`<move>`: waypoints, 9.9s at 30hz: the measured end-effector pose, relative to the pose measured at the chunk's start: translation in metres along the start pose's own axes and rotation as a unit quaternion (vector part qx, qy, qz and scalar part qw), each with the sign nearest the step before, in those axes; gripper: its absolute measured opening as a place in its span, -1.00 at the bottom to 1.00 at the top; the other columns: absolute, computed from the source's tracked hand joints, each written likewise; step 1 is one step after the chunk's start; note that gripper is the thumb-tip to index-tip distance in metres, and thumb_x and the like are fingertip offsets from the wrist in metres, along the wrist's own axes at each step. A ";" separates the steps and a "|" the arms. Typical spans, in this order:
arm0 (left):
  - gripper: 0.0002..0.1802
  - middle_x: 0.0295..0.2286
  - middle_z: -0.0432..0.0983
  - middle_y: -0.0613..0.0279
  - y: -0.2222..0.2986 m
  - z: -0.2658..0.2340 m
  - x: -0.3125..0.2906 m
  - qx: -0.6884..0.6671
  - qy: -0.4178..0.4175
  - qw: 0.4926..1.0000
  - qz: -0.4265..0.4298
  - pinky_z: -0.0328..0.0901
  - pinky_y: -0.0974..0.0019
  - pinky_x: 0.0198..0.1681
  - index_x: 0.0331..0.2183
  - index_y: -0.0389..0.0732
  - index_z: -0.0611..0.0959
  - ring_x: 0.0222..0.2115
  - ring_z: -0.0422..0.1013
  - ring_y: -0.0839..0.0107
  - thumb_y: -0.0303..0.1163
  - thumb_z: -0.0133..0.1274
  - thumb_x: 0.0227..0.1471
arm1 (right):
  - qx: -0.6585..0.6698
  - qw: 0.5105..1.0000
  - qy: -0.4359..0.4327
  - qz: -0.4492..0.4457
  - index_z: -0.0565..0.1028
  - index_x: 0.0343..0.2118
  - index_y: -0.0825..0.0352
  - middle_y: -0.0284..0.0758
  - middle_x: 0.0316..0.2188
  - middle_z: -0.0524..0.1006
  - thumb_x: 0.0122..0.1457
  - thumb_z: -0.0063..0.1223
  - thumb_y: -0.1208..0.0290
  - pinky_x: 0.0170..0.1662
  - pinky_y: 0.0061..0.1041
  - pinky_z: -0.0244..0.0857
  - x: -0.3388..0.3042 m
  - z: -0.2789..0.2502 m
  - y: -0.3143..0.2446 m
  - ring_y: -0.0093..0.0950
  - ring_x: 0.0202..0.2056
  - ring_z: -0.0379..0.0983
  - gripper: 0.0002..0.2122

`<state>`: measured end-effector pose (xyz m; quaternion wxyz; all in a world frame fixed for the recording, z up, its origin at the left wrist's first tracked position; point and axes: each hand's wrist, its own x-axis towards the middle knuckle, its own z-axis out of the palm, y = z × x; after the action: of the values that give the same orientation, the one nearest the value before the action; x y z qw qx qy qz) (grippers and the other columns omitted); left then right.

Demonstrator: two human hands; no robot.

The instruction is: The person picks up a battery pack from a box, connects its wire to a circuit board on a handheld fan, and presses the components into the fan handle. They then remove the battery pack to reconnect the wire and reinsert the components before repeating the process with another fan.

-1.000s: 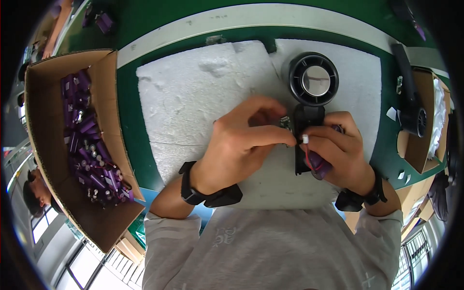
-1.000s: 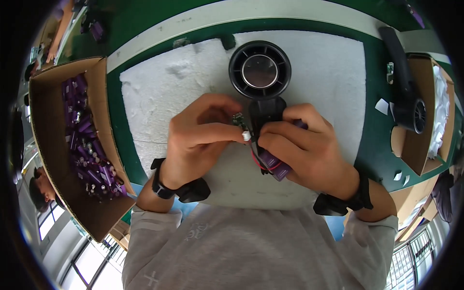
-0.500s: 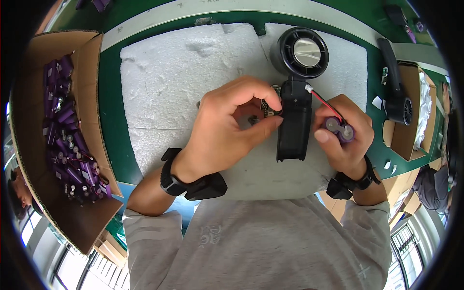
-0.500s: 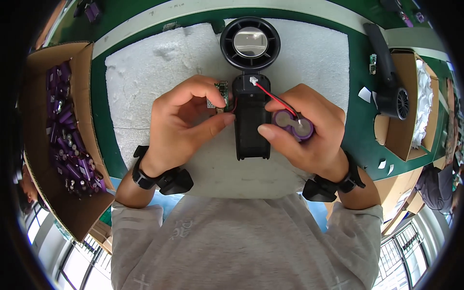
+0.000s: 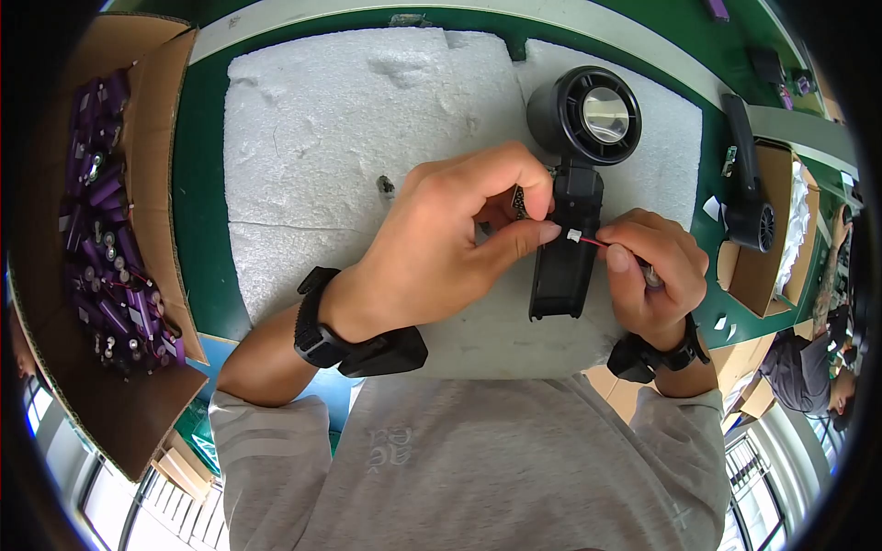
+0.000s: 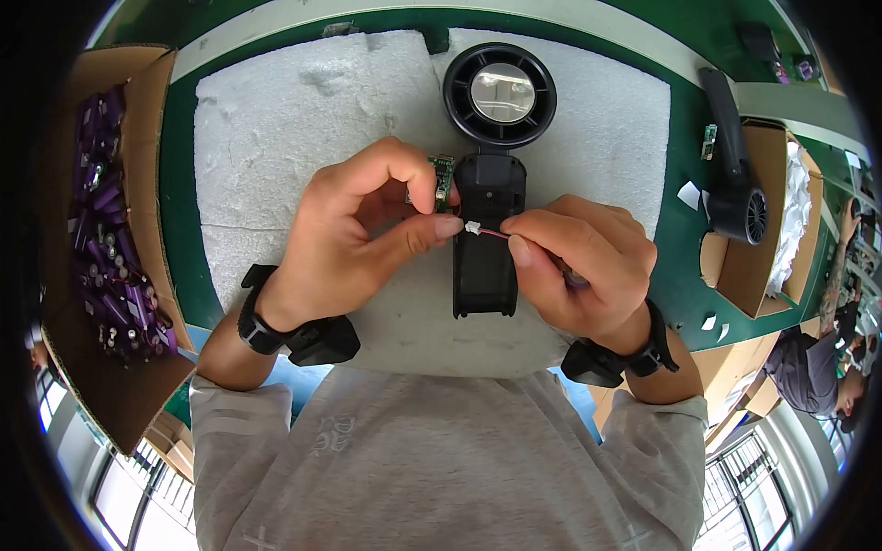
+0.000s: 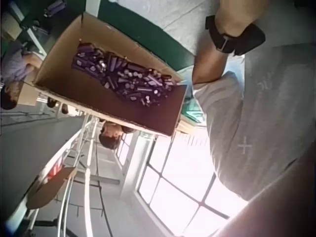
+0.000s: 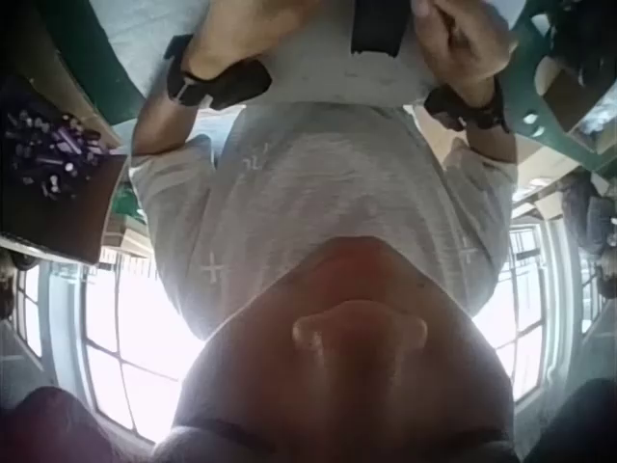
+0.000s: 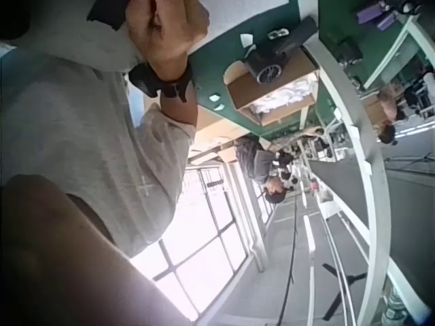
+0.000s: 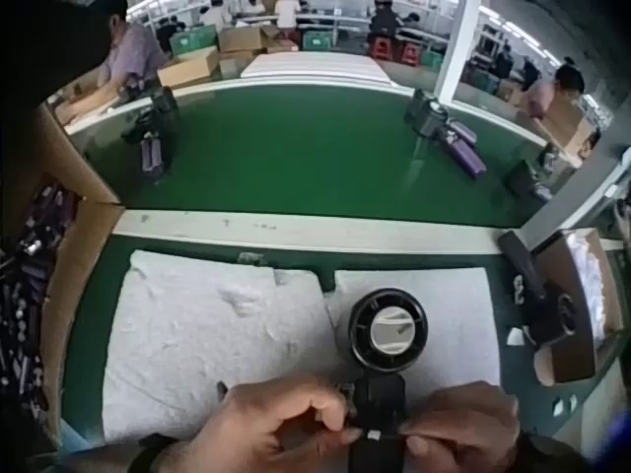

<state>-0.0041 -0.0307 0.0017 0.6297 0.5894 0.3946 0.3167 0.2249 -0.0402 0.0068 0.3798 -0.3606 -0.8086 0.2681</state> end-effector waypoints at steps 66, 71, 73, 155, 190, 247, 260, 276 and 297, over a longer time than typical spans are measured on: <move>-0.60 -0.29 0.56 0.14 0.003 -0.006 0.007 -0.002 0.022 0.995 0.097 0.47 0.37 -0.15 -0.21 -0.38 0.59 -0.28 0.53 0.42 -0.80 0.21 -0.19 | -0.056 0.994 -0.010 0.090 0.60 -0.38 0.41 -0.30 -0.43 0.38 -0.06 0.25 0.61 -0.53 -0.63 0.12 0.007 0.012 -0.013 -0.56 -0.55 0.28 -0.86; -0.61 -0.29 0.56 0.17 -0.001 -0.005 0.006 -0.024 0.038 0.995 0.092 0.46 0.40 -0.16 -0.21 -0.36 0.62 -0.30 0.52 0.45 -0.80 0.19 -0.17 | -0.067 0.996 -0.012 0.060 0.60 -0.44 0.37 -0.31 -0.45 0.39 -0.09 0.29 0.61 -0.59 -0.63 0.14 0.009 0.015 -0.012 -0.57 -0.60 0.31 -0.88; -0.61 -0.29 0.56 0.17 -0.001 -0.003 0.006 -0.015 0.040 0.995 0.094 0.46 0.41 -0.17 -0.20 -0.34 0.62 -0.31 0.52 0.45 -0.80 0.18 -0.17 | -0.073 0.996 -0.016 0.056 0.60 -0.45 0.37 -0.30 -0.44 0.40 -0.10 0.29 0.61 -0.59 -0.63 0.15 0.009 0.014 -0.010 -0.56 -0.59 0.32 -0.89; -0.50 -0.35 0.46 0.21 -0.015 0.022 0.010 0.178 0.111 0.958 0.193 0.34 0.40 -0.45 -0.16 -0.19 0.53 -0.50 0.44 0.40 -0.75 0.08 -0.25 | -0.125 0.989 0.010 0.078 0.60 -0.36 0.38 -0.27 -0.46 0.54 -0.14 0.27 0.69 -0.51 -0.65 0.33 0.017 0.011 -0.020 -0.54 -0.52 0.48 -0.78; -0.68 -0.38 0.57 0.18 -0.013 0.008 0.013 0.181 0.068 0.960 0.204 0.42 0.44 -0.34 -0.21 -0.21 0.67 -0.42 0.53 0.36 -0.67 0.14 -0.07 | -0.181 0.981 0.046 0.058 0.57 -0.36 0.40 -0.30 -0.43 0.57 -0.11 0.32 0.65 -0.43 -0.70 0.32 0.014 0.012 -0.018 -0.59 -0.47 0.47 -0.80; -0.54 -0.20 0.46 0.08 0.008 -0.014 0.005 0.190 0.045 0.974 0.115 0.36 0.49 -0.28 -0.20 -0.16 0.67 -0.30 0.48 0.44 -0.78 0.05 -0.18 | -0.195 0.973 -0.112 0.047 0.50 -0.49 0.45 -0.18 -0.27 0.56 -0.20 0.24 0.70 -0.41 -0.40 0.37 0.015 -0.023 -0.030 -0.27 -0.41 0.48 -0.84; -0.61 -0.25 0.50 0.02 0.000 0.000 0.006 0.161 0.086 0.970 0.158 0.42 0.33 -0.38 -0.25 -0.09 0.68 -0.45 0.52 0.25 -0.65 0.10 -0.20 | -0.166 0.970 -0.154 0.093 0.30 -0.36 0.42 -0.14 -0.19 0.29 -0.05 -0.03 0.75 -0.17 -0.32 0.25 0.005 -0.020 -0.024 -0.15 -0.26 0.31 -0.81; -0.57 -0.26 0.51 0.03 -0.003 -0.005 0.011 0.165 0.073 0.975 0.128 0.41 0.36 -0.26 -0.24 -0.13 0.69 -0.31 0.52 0.22 -0.71 0.11 -0.23 | 0.113 0.971 0.125 0.169 0.45 -0.12 0.31 -0.28 -0.21 0.50 0.12 0.11 0.44 -0.17 -0.48 0.25 0.010 -0.050 0.011 -0.46 -0.29 0.41 -0.75; -0.51 -0.23 0.53 0.08 -0.002 -0.004 0.009 0.285 0.078 0.939 0.175 0.36 0.46 -0.41 -0.21 -0.12 0.72 -0.49 0.45 0.47 -0.64 0.30 -0.33 | 0.525 0.715 -0.194 0.419 0.27 0.13 0.40 -0.13 -0.07 0.40 -0.06 0.14 0.68 -0.22 -0.48 0.47 0.008 -0.034 -0.018 -0.40 -0.21 0.53 -0.39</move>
<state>-0.0035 -0.0210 -0.0011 0.3370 0.7774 0.4070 0.3412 0.2414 -0.0388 0.0420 0.1916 -0.3447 -0.3597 0.8456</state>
